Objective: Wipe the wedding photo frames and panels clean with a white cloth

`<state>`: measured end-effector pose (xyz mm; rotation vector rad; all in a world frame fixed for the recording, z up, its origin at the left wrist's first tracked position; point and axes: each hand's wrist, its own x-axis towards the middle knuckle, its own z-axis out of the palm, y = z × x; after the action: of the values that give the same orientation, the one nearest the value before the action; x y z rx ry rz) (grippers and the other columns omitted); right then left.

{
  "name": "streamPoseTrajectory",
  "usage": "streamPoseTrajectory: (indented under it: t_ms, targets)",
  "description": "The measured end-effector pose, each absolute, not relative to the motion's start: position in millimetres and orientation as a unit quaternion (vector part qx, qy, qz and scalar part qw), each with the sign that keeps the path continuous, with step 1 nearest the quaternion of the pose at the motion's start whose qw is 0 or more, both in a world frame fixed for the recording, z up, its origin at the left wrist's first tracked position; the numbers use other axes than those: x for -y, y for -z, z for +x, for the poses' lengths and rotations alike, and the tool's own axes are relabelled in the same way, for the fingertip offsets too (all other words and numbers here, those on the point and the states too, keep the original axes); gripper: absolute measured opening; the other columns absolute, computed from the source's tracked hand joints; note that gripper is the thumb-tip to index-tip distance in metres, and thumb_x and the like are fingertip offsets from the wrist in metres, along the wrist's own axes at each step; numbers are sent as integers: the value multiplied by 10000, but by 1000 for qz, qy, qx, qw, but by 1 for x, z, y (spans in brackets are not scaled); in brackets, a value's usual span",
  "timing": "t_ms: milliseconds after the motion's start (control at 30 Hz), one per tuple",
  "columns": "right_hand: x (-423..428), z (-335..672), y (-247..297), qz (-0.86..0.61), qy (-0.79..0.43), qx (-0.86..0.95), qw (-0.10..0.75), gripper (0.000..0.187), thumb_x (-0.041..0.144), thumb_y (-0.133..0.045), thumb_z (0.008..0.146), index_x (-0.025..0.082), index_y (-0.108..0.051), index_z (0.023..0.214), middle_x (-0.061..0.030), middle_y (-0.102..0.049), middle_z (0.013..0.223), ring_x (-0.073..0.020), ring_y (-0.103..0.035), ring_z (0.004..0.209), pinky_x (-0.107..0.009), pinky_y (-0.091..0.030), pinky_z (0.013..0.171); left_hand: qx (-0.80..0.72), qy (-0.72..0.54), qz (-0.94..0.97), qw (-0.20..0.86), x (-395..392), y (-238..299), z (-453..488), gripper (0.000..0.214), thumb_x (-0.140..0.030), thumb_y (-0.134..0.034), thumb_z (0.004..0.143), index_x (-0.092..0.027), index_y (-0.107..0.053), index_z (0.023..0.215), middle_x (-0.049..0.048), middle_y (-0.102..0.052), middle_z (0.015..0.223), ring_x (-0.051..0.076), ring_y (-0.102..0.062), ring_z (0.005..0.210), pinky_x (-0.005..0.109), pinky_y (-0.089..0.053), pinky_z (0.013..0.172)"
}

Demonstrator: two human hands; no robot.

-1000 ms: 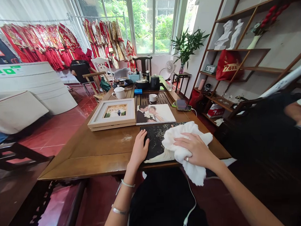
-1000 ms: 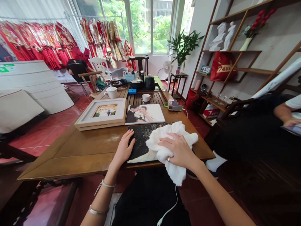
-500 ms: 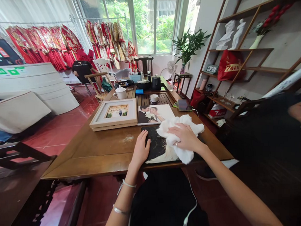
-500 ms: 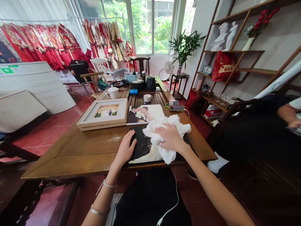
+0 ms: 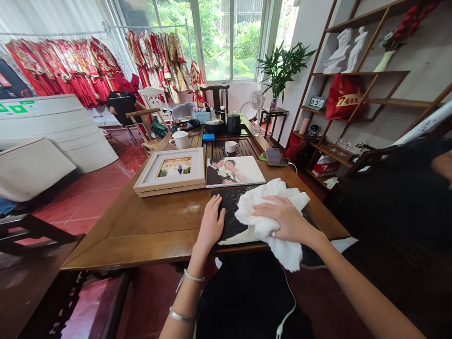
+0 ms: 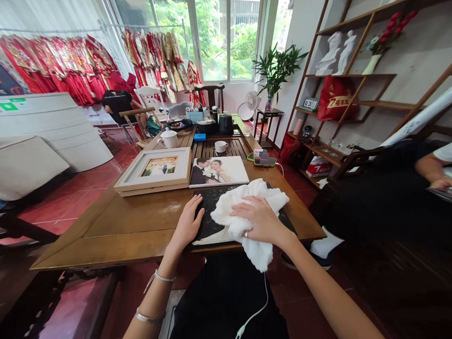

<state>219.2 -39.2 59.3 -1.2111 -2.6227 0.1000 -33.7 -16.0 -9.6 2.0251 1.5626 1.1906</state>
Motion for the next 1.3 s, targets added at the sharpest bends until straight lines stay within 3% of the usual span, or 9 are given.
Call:
streamPoseTrajectory:
  t_ms: [233, 433, 700, 833, 1000, 1167, 1300]
  targets:
    - [-24, 200, -66, -506, 10, 859, 70, 534, 272, -616, 729, 265, -616, 1263, -91, -446, 1476, -332, -510, 1191, -455, -383, 970, -554, -394, 715, 162, 16, 7, -34, 399, -238, -440, 925, -115, -548, 1289, 180, -505, 1443, 257, -406, 1400, 477, -303, 1182]
    - [-45, 176, -74, -538, 25, 842, 24, 505, 325, -552, 813, 214, -573, 1305, -113, -611, 1282, -338, -530, 1116, -442, -376, 933, -555, -390, 718, 157, 16, 6, -35, 405, -238, -435, 927, -101, -546, 1292, 188, -512, 1436, 259, -408, 1399, 475, -306, 1181]
    - [10, 168, -73, -456, 5, 889, 37, 501, 375, -605, 808, 196, -602, 1277, -101, -643, 1257, -347, -507, 1120, -465, -374, 949, -547, -398, 719, 160, 16, 8, -35, 408, -228, -440, 918, -106, -547, 1292, 192, -507, 1438, 272, -414, 1392, 501, -311, 1172]
    - [54, 181, -72, -389, -33, 919, 64, 619, 455, -643, 789, 197, -558, 1346, -113, -555, 1388, -382, -437, 1239, -520, -326, 1034, -538, -403, 721, 168, 16, 9, -37, 412, -207, -449, 903, -125, -546, 1295, 188, -498, 1446, 270, -408, 1398, 507, -311, 1170]
    - [70, 203, -69, -377, -81, 918, 97, 678, 387, -703, 753, 283, -514, 1396, -94, -426, 1509, -320, -444, 1296, -456, -360, 1031, -543, -401, 718, 168, 16, 8, -37, 413, -249, -461, 912, -116, -549, 1293, 195, -500, 1443, 272, -405, 1399, 499, -312, 1171]
    - [35, 203, -66, -437, -59, 891, 110, 562, 477, -672, 779, 279, -600, 1300, -82, -618, 1324, -328, -533, 1148, -561, -297, 1019, -550, -397, 717, 160, 16, 7, -34, 413, -230, -437, 919, -92, -551, 1291, 199, -506, 1438, 270, -405, 1400, 490, -307, 1178]
    - [-4, 189, -67, -466, -46, 878, 102, 487, 495, -649, 795, 276, -639, 1230, -55, -650, 1279, -362, -434, 1236, -579, -257, 1037, -557, -395, 715, 153, 16, 7, -34, 412, -232, -445, 917, -89, -557, 1286, 201, -510, 1433, 274, -420, 1389, 491, -312, 1174]
